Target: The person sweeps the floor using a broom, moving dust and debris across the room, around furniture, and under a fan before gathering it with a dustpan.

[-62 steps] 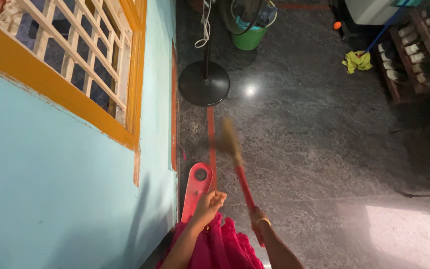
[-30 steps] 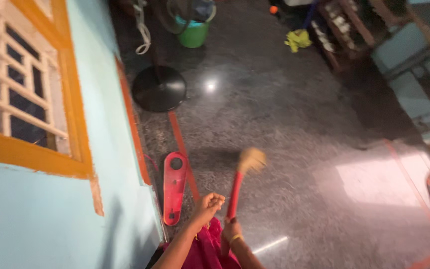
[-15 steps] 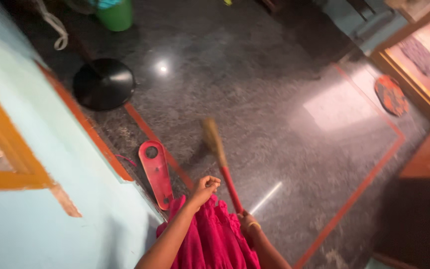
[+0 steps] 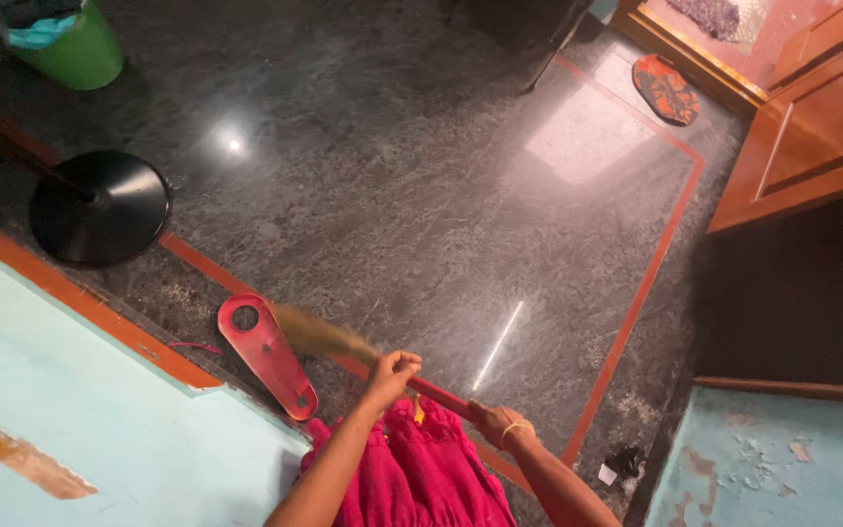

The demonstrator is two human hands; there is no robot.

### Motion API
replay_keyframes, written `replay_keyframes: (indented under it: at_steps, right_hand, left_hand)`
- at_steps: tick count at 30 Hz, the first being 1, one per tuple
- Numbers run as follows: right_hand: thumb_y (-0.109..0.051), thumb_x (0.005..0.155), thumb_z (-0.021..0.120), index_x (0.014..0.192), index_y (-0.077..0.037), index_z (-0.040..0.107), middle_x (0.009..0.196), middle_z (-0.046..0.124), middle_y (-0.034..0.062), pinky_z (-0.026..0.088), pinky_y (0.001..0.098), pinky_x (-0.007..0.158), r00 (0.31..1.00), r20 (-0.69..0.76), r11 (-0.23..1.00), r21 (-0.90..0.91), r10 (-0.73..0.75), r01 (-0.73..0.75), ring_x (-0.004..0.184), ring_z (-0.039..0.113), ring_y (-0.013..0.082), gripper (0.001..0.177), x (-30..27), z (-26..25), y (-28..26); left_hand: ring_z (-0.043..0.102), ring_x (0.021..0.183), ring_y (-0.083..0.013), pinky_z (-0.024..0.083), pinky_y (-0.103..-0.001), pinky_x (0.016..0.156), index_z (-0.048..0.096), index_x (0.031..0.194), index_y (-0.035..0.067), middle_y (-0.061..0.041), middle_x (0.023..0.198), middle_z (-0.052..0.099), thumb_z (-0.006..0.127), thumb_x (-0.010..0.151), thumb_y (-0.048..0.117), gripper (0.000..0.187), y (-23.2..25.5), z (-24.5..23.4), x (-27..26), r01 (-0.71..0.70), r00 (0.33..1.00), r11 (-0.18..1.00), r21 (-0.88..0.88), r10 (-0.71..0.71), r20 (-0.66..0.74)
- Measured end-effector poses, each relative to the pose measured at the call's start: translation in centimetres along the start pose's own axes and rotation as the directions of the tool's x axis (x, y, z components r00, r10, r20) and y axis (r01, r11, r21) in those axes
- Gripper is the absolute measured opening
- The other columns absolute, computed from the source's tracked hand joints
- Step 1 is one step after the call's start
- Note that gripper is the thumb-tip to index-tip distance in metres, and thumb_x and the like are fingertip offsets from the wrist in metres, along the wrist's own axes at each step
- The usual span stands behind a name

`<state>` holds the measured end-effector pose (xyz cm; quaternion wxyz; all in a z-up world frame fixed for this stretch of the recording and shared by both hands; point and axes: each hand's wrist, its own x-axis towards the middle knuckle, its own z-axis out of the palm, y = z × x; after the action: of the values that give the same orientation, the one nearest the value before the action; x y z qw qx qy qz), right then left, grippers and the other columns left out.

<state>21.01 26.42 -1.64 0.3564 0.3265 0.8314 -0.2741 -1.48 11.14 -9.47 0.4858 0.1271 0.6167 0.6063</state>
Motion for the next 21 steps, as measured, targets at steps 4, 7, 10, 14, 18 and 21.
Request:
replay_keyframes:
  at_steps: [4,7,10,14,18,21]
  right_hand:
    - [-0.041,0.1,0.048,0.145,-0.036,0.048,0.121,0.07,0.0155,0.052,0.0518,0.092,0.987,0.031,0.986,-0.074,0.155,-0.152,0.113,0.067,0.0395,0.045,-0.8,-1.9,3.2]
    - [-0.043,0.099,0.054,0.133,-0.029,0.057,0.118,0.073,0.0144,0.053,0.0509,0.089,0.956,-0.018,0.954,0.068,0.293,-0.291,0.109,0.069,0.0384,0.037,-0.3,-3.5,4.7]
    - [-0.037,0.097,0.059,0.132,-0.024,0.056,0.111,0.075,0.018,0.06,0.0512,0.082,0.89,0.027,0.812,0.397,0.455,-0.428,0.1,0.077,0.0405,0.038,2.9,-5.2,4.0]
    - [-0.035,0.099,0.053,0.133,-0.011,0.048,0.103,0.073,0.0242,0.057,0.0552,0.082,0.933,-0.196,0.929,0.282,0.302,-0.241,0.099,0.072,0.0447,0.042,8.1,-5.1,-2.6]
    - [-0.038,0.097,0.054,0.144,-0.016,0.037,0.108,0.071,0.027,0.052,0.0567,0.089,0.982,-0.174,0.992,0.115,0.076,-0.057,0.104,0.067,0.0475,0.054,9.3,-5.7,-4.5]
    - [-0.038,0.1,0.051,0.147,-0.021,0.038,0.112,0.069,0.0253,0.052,0.0556,0.089,0.992,-0.084,0.994,-0.059,-0.095,0.09,0.107,0.066,0.0457,0.052,11.1,-8.5,-4.2]
  left_hand:
    - [0.064,0.085,-0.0081,0.053,-0.027,0.078,0.074,0.104,0.008,0.002,0.09,0.071,0.073,0.088,0.011,0.017,0.1,0.1,1.5,-0.013,0.998,0.998,0.061,0.016,-0.057]
    - [0.065,0.088,-0.0078,0.053,-0.027,0.08,0.073,0.105,0.008,0.002,0.093,0.072,0.073,0.087,0.011,0.018,0.6,-0.6,2.0,-0.015,0.996,0.999,0.042,0.019,-0.083]
    - [0.064,0.087,-0.0091,0.053,-0.027,0.079,0.073,0.107,0.008,0.0,0.093,0.071,0.075,0.087,0.013,0.021,1.5,-1.1,2.5,-0.012,0.991,0.998,0.067,0.021,-0.131]
    - [0.063,0.087,-0.0106,0.051,-0.03,0.078,0.068,0.117,0.012,0.001,0.096,0.071,0.073,0.086,0.015,0.032,3.3,0.1,4.7,0.081,0.979,0.997,0.003,-0.079,-0.185]
    - [0.062,0.083,-0.0126,0.05,-0.034,0.075,0.065,0.121,0.014,0.0,0.095,0.071,0.073,0.085,0.016,0.037,4.8,2.2,7.1,0.108,0.975,0.993,0.044,-0.098,-0.199]
    - [0.064,0.09,-0.0106,0.054,-0.031,0.08,0.067,0.12,0.012,-0.002,0.097,0.069,0.076,0.086,0.016,0.035,5.4,3.7,8.7,-0.089,0.972,0.994,0.062,0.101,-0.215]
